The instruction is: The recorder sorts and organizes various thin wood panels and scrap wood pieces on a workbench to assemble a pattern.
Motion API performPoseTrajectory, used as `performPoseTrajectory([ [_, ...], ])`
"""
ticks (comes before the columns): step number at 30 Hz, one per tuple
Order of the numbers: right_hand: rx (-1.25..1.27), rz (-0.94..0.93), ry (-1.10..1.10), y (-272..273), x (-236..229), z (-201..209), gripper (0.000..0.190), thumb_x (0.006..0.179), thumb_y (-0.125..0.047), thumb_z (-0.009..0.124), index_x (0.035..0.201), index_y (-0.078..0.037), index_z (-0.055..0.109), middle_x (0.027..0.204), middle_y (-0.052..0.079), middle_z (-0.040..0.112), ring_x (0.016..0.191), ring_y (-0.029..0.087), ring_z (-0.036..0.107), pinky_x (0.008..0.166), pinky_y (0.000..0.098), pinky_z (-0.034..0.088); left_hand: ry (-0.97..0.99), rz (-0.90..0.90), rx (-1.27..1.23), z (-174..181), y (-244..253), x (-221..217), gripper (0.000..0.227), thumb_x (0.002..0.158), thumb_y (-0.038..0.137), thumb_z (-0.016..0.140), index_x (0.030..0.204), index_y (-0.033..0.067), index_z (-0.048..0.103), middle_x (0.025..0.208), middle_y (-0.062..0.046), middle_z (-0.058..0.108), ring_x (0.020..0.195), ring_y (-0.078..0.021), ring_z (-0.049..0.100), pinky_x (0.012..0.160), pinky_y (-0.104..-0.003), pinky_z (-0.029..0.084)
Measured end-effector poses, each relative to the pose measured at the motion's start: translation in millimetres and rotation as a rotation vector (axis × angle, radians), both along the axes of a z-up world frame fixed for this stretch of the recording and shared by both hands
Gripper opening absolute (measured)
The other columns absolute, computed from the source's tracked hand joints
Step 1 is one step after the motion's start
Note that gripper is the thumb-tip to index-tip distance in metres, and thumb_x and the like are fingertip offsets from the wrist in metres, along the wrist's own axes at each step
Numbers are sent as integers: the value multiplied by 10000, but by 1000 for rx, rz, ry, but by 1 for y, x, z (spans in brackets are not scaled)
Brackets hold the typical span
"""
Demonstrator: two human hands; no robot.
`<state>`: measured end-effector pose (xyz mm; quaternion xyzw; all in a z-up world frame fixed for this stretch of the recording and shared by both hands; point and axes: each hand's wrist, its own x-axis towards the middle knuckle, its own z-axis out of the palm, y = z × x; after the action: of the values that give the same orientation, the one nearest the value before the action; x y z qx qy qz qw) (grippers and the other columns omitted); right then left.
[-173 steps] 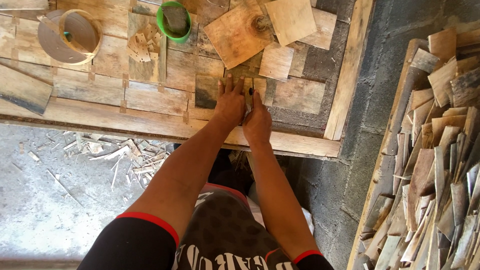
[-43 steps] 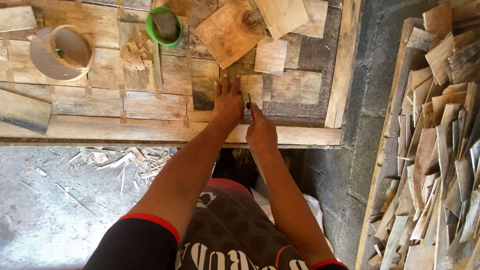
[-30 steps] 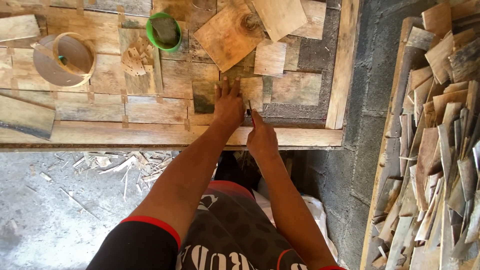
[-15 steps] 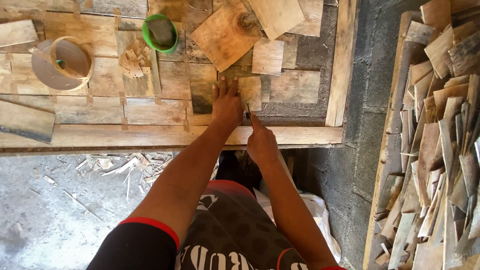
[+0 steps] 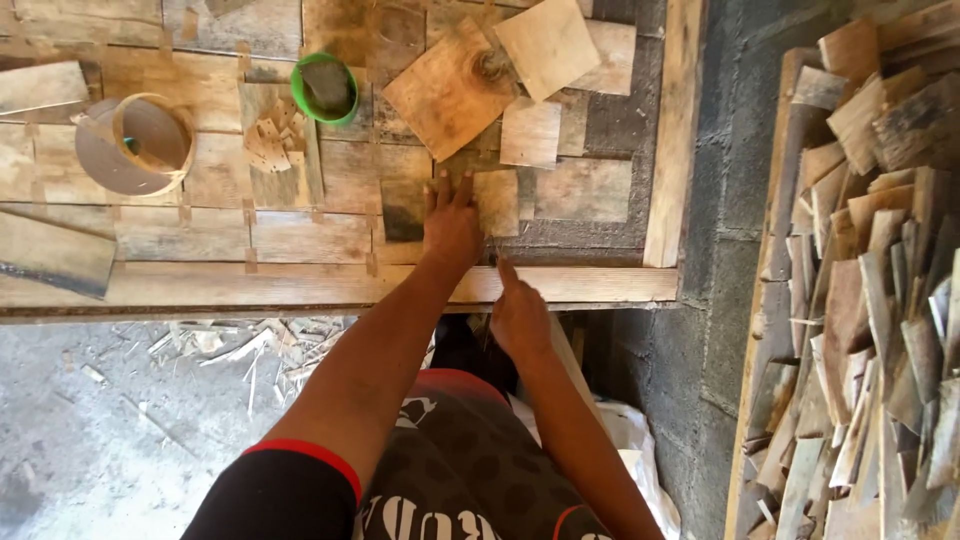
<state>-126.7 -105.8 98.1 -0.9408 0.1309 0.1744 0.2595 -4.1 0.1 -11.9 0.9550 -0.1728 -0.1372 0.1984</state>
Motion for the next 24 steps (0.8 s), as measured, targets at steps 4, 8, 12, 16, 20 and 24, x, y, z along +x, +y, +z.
performPoseTrajectory([
  [4,-17,39,-45,-2,-1,0,634,852,20,609,1472,-61,506,939,294,704,858,459,686,782,544,553,5,-10,26,34,2,8,349,966,191,619,1236,-20,688,1677,-113,275,1541,-455,166,1237,-628,168],
  [8,8,15,-61,-12,-7,-5,595,885,7,587,1469,-83,515,989,286,716,911,461,700,830,545,554,55,-9,33,27,-2,8,366,942,195,611,1231,-16,686,1676,-115,261,1548,-449,164,1245,-618,156],
  [12,91,-10,5,-15,-21,11,580,943,-44,562,1508,-150,479,1016,263,716,910,441,711,841,533,563,35,-18,69,29,-1,10,367,960,211,606,1252,2,680,1671,-131,256,1540,-461,161,1231,-638,153],
  [16,43,-22,-198,-34,-19,-1,685,931,-41,532,1580,-227,418,1026,215,712,860,390,705,793,513,572,64,-35,100,33,-1,9,400,942,245,631,1272,20,668,1666,-136,248,1533,-461,155,1219,-638,149],
  [20,-291,-200,101,-72,0,-41,773,1000,-109,524,1655,-282,151,1249,222,485,968,353,612,787,475,580,38,8,-26,40,10,1,504,844,293,758,1269,38,669,1627,-164,290,1519,-436,205,1215,-627,175],
  [24,-417,-194,35,-97,6,-69,888,973,-30,526,1705,-293,98,1317,239,436,1148,391,522,950,489,511,-230,163,-325,13,31,-24,434,807,153,812,1224,80,713,1540,-147,484,1500,-371,369,1247,-574,301],
])
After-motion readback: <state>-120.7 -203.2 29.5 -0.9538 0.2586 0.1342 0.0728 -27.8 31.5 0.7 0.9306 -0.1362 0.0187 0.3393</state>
